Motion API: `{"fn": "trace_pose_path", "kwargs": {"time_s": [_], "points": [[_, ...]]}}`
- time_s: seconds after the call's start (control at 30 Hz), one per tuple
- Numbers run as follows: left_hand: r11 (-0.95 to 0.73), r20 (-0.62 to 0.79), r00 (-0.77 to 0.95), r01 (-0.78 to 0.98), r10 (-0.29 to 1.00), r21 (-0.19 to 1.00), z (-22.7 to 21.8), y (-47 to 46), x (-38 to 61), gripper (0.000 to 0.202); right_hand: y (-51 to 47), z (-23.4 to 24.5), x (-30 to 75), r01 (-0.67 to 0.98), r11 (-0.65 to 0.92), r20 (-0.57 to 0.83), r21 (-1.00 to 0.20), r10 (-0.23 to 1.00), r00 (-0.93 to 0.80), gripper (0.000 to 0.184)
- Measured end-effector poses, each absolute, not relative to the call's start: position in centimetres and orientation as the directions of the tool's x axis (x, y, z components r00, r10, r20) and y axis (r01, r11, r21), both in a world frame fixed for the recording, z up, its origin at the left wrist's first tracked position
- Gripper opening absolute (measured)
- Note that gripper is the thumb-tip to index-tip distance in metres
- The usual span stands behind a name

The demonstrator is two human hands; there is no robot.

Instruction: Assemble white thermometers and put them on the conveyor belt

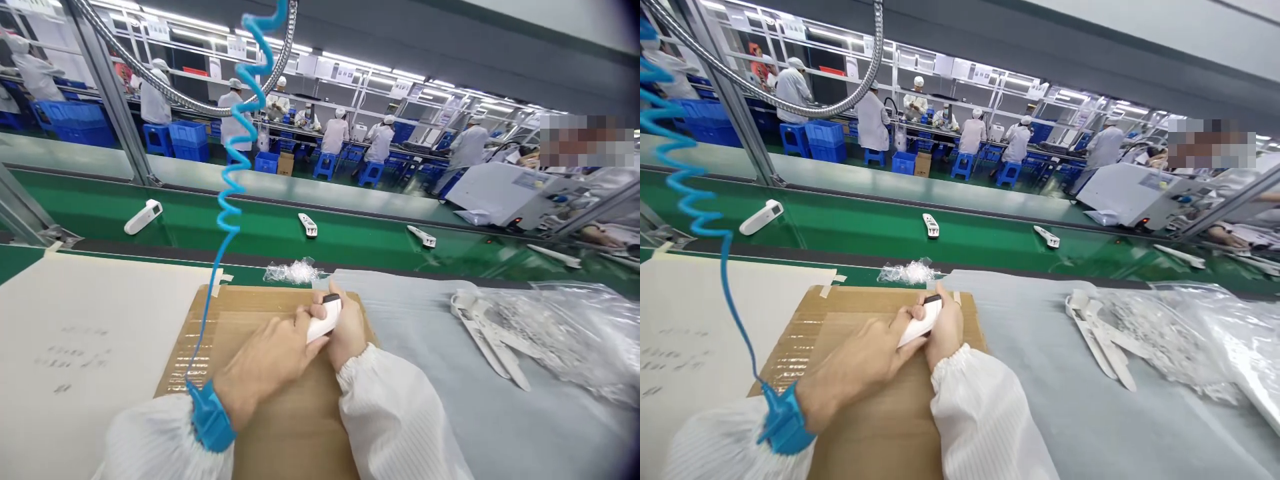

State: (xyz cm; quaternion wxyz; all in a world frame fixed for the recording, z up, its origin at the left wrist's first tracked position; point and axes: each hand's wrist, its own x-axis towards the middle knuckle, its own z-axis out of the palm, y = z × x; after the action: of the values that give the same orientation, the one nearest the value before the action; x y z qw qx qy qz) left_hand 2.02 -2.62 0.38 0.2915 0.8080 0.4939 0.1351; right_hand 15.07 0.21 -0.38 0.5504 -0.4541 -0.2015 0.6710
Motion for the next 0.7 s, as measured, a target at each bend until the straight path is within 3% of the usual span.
{"fn": "trace_pose_path", "kwargs": {"time_s": [0.1,0.17,0.23,0.3,0.37,0.53,0.63,0.7], "points": [[-0.317,-0.079,0.424,0.775,0.902,0.547,0.7,-2.1,1.2,0.065,0.1,-0.5,15.6,-0.576,-0.325,-0.351,-0.750,0.934,-0.069,0.051],[-0.245,-0.048,0.312,0.822,0.949,0.514,0.7,-1.7,0.7,0.064,0.0,-0.3,15.8,-0.596,-0.310,-0.247,-0.741,0.951,-0.188,0.041],[-0.198,0.076,0.188,0.807,0.979,0.556,0.5,-1.5,0.4,0.057,-0.2,-0.3,15.7,-0.610,-0.258,-0.124,-0.749,0.959,-0.253,0.034],[-0.270,0.246,0.140,0.719,0.959,0.641,0.4,-1.5,0.4,0.051,-0.6,-0.5,15.2,-0.614,-0.218,-0.050,-0.759,0.959,-0.279,0.034],[-0.389,0.384,0.157,0.645,0.910,0.658,0.3,-1.8,0.8,0.046,-1.0,-0.8,14.4,-0.625,-0.214,-0.037,-0.751,0.958,-0.283,0.036],[-0.555,0.602,0.184,0.653,0.777,0.516,0.1,-2.4,2.2,0.030,-1.7,-1.0,12.9,-0.677,-0.206,-0.108,-0.707,0.977,-0.184,0.034],[-0.590,0.659,0.176,0.648,0.732,0.482,0.0,-2.3,2.4,0.027,-1.6,-0.8,13.0,-0.691,-0.221,-0.096,-0.688,0.972,-0.215,0.034],[-0.591,0.594,0.229,0.606,0.771,0.533,-0.1,-1.9,1.8,0.031,-1.3,-0.9,13.5,-0.695,-0.226,-0.068,-0.682,0.966,-0.248,0.037]]}}
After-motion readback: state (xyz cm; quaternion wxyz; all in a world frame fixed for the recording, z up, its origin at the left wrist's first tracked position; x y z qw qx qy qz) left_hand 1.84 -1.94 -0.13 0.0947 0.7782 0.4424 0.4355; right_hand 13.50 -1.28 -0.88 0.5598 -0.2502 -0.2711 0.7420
